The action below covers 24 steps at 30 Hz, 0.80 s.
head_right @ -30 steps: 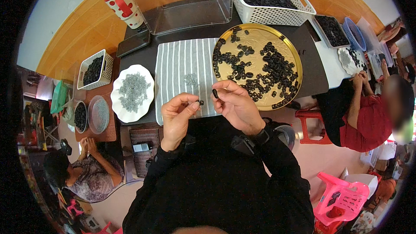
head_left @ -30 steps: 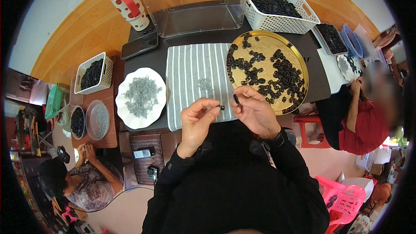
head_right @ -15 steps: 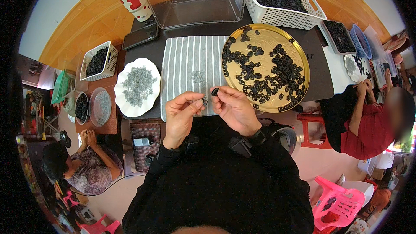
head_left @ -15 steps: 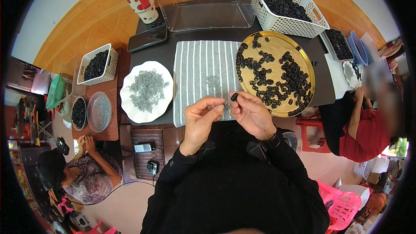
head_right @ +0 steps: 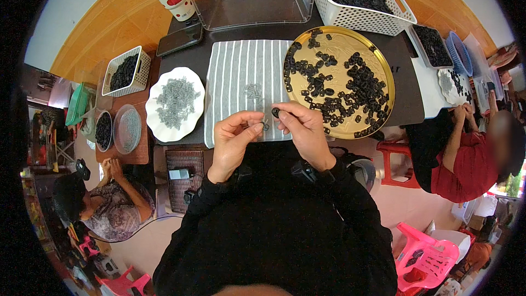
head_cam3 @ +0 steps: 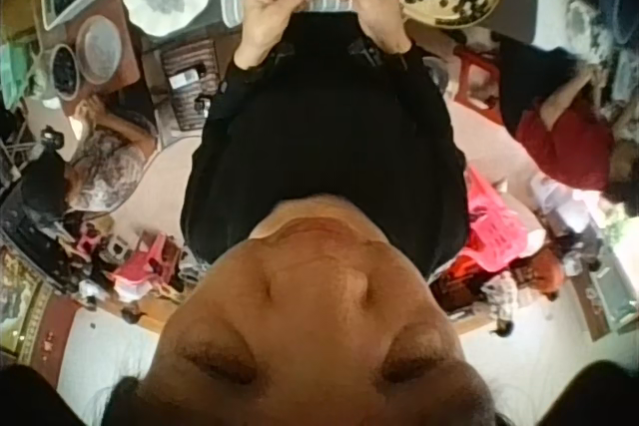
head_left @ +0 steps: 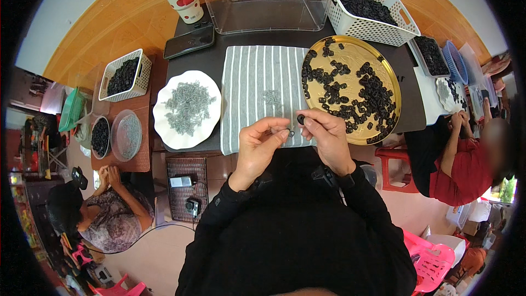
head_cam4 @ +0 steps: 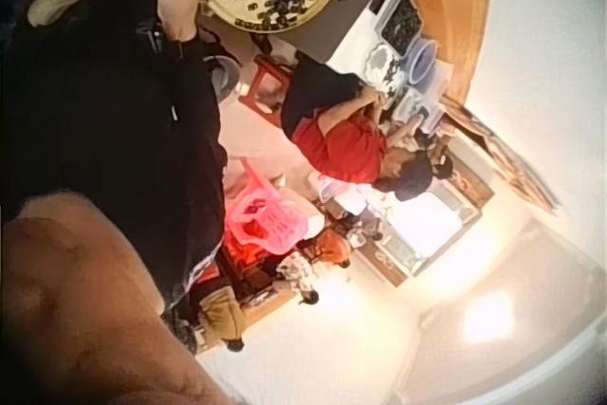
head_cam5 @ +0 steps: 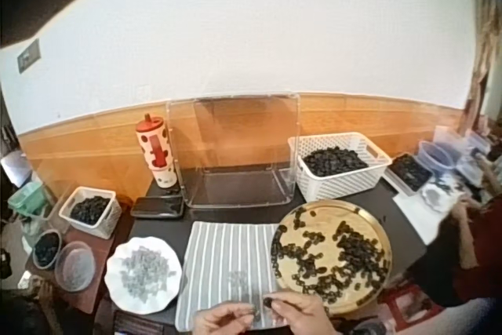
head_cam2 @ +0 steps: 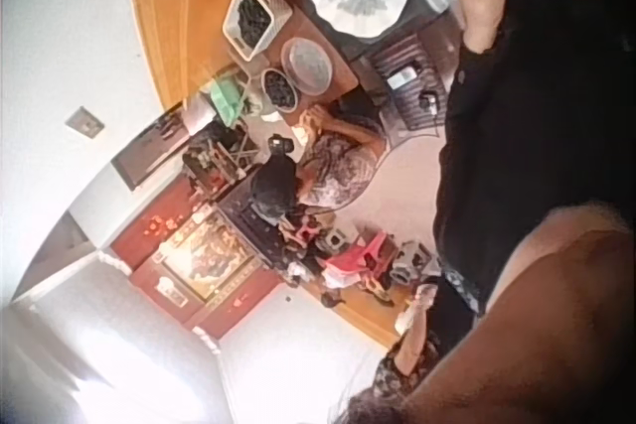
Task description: The person assembles plastic components by picking up metal pins and inserting them into black plastic pieces by hand.
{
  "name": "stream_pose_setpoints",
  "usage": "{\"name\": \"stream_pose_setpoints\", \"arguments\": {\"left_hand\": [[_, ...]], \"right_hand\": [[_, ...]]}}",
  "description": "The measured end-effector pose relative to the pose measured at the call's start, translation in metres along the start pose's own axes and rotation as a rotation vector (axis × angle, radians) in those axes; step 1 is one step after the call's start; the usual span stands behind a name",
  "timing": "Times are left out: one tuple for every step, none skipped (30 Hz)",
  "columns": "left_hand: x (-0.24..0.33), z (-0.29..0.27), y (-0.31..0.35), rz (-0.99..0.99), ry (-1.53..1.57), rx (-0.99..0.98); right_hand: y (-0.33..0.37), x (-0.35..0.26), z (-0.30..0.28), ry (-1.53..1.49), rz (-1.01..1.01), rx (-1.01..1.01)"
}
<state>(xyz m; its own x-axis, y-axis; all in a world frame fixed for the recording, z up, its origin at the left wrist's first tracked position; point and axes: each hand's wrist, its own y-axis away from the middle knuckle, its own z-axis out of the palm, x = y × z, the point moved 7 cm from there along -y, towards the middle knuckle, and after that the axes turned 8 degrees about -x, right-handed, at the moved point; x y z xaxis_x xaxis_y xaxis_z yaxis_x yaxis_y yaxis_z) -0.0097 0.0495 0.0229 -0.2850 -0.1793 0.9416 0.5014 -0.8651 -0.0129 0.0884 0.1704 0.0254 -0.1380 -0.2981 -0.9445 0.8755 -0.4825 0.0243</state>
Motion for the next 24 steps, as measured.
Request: {"name": "stream_pose_setpoints", "arguments": {"left_hand": [[0.0, 0.0, 0.001, -0.001, -0.001, 0.004], [0.001, -0.001, 0.002, 0.006, -0.013, 0.002], [0.002, 0.0, 0.001, 0.015, -0.022, -0.004], [0.003, 0.0, 0.001, 0.015, -0.022, -0.005], [0.003, 0.002, 0.0, -0.002, -0.031, -0.025], [0.003, 0.002, 0.001, -0.019, -0.041, -0.044], [0.003, 0.002, 0.001, -0.018, -0.042, -0.043], [0.003, 0.002, 0.001, -0.01, -0.045, -0.053], [0.003, 0.002, 0.0, -0.004, -0.047, -0.062], [0.003, 0.001, 0.001, -0.004, -0.047, -0.061], [0.003, 0.001, 0.001, 0.003, -0.039, -0.055], [0.004, 0.0, 0.001, 0.01, -0.031, -0.05], [0.004, 0.001, 0.001, 0.01, -0.031, -0.051], [0.004, 0.0, 0.001, 0.008, -0.016, -0.04], [0.004, -0.001, 0.001, 0.005, -0.001, -0.028], [0.003, -0.001, 0.001, 0.005, -0.002, -0.027], [0.002, -0.002, 0.002, 0.011, 0.007, -0.019], [0.001, -0.002, 0.002, 0.016, 0.016, -0.011], [0.001, -0.001, 0.003, 0.016, 0.017, -0.011], [0.0, -0.001, 0.003, 0.017, 0.034, 0.006], [-0.001, -0.001, 0.004, 0.018, 0.051, 0.025], [-0.002, 0.001, 0.004, 0.019, 0.05, 0.025], [0.0, 0.001, 0.004, 0.061, 0.04, 0.048], [0.001, 0.0, 0.005, 0.102, 0.031, 0.069]], "right_hand": [[0.0, -0.003, 0.0, 0.07, -0.011, -0.001], [0.0, -0.005, 0.001, 0.14, -0.022, -0.002], [-0.001, -0.005, 0.0, 0.141, -0.023, -0.001], [-0.001, -0.005, 0.0, 0.137, -0.025, -0.021], [-0.001, -0.005, 0.001, 0.133, -0.028, -0.041], [-0.002, -0.005, 0.001, 0.132, -0.028, -0.042], [-0.002, -0.006, 0.002, 0.16, -0.055, -0.058], [-0.002, -0.008, 0.004, 0.188, -0.082, -0.074], [-0.002, -0.008, 0.005, 0.187, -0.082, -0.075], [-0.003, -0.01, 0.007, 0.233, -0.089, -0.087], [-0.003, -0.011, 0.009, 0.278, -0.097, -0.098], [-0.003, -0.011, 0.009, 0.279, -0.098, -0.098], [-0.003, -0.01, 0.009, 0.29, -0.095, -0.114], [-0.003, -0.01, 0.01, 0.301, -0.092, -0.131], [-0.004, -0.009, 0.01, 0.3, -0.092, -0.132], [-0.004, -0.008, 0.011, 0.274, -0.085, -0.128], [-0.004, -0.006, 0.012, 0.247, -0.078, -0.124], [-0.003, -0.006, 0.013, 0.247, -0.078, -0.124], [-0.003, -0.006, 0.015, 0.235, -0.098, -0.114], [-0.002, -0.007, 0.015, 0.223, -0.117, -0.104], [-0.002, -0.007, 0.016, 0.223, -0.118, -0.105], [-0.002, -0.008, 0.016, 0.247, -0.143, -0.103], [-0.001, -0.009, 0.016, 0.27, -0.167, -0.1], [-0.001, -0.008, 0.017, 0.27, -0.168, -0.099]]}}
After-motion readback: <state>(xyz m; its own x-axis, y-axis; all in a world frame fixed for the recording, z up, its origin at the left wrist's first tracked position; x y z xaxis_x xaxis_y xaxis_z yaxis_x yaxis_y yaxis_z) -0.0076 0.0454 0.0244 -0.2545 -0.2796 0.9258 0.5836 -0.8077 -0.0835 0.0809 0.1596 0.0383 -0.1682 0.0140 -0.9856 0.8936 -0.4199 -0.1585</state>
